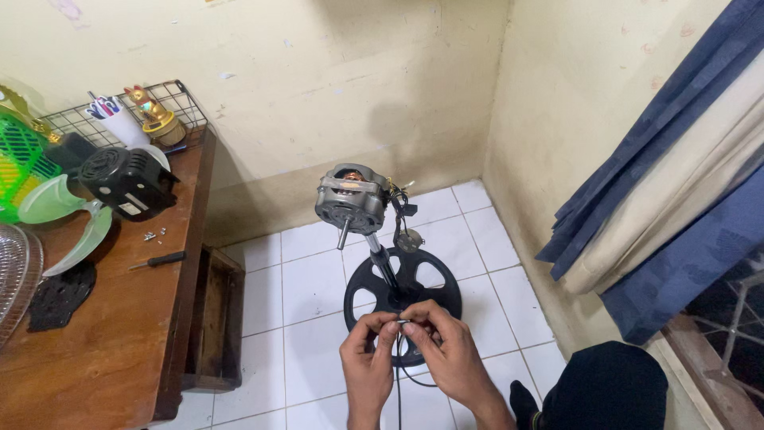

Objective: The person uses a screwdriver to tighten screws on a fan motor mounted on a stand. They repeatedly adjust the motor housing and secure components while working at a wooden table with disassembled fan parts nearby.

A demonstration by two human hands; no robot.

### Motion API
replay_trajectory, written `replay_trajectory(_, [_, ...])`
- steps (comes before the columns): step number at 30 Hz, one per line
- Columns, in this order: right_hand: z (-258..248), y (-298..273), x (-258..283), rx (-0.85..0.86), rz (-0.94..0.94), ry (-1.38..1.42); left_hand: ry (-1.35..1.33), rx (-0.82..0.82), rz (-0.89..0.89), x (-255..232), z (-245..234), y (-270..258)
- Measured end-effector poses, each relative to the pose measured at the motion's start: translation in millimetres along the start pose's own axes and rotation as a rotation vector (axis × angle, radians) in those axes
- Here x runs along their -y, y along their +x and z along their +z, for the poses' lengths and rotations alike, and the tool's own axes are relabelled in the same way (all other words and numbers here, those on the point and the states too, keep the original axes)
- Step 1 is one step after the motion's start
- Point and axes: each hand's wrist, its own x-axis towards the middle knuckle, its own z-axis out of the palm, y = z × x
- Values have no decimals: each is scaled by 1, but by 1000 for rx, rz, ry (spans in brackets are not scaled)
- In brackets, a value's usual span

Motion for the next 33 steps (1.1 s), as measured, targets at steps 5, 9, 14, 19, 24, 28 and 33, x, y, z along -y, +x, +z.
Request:
replay_trajectory(5, [0,4,-1,36,206,85,21,22,123,-5,-5,-2])
replay_trajectory(9, [3,4,0,29,199,-16,34,35,201,-5,-6,-1])
replay_trajectory(14, [6,1,3,7,-42,-79,43,-3,42,6,-5,1])
replay_trajectory(19, [7,2,4,-3,35,-59,-129,36,11,3,-7,-2])
replay_trajectory(24, [7,4,4,16,33,-9,-49,108,210,-5,-15,-2])
replay_trajectory(28, [12,4,5,10,35,-64,-43,76,88,-1,-18,1])
replay_trajectory(33, [14,6,7,52,12,-114,-32,43,4,2,-15,3])
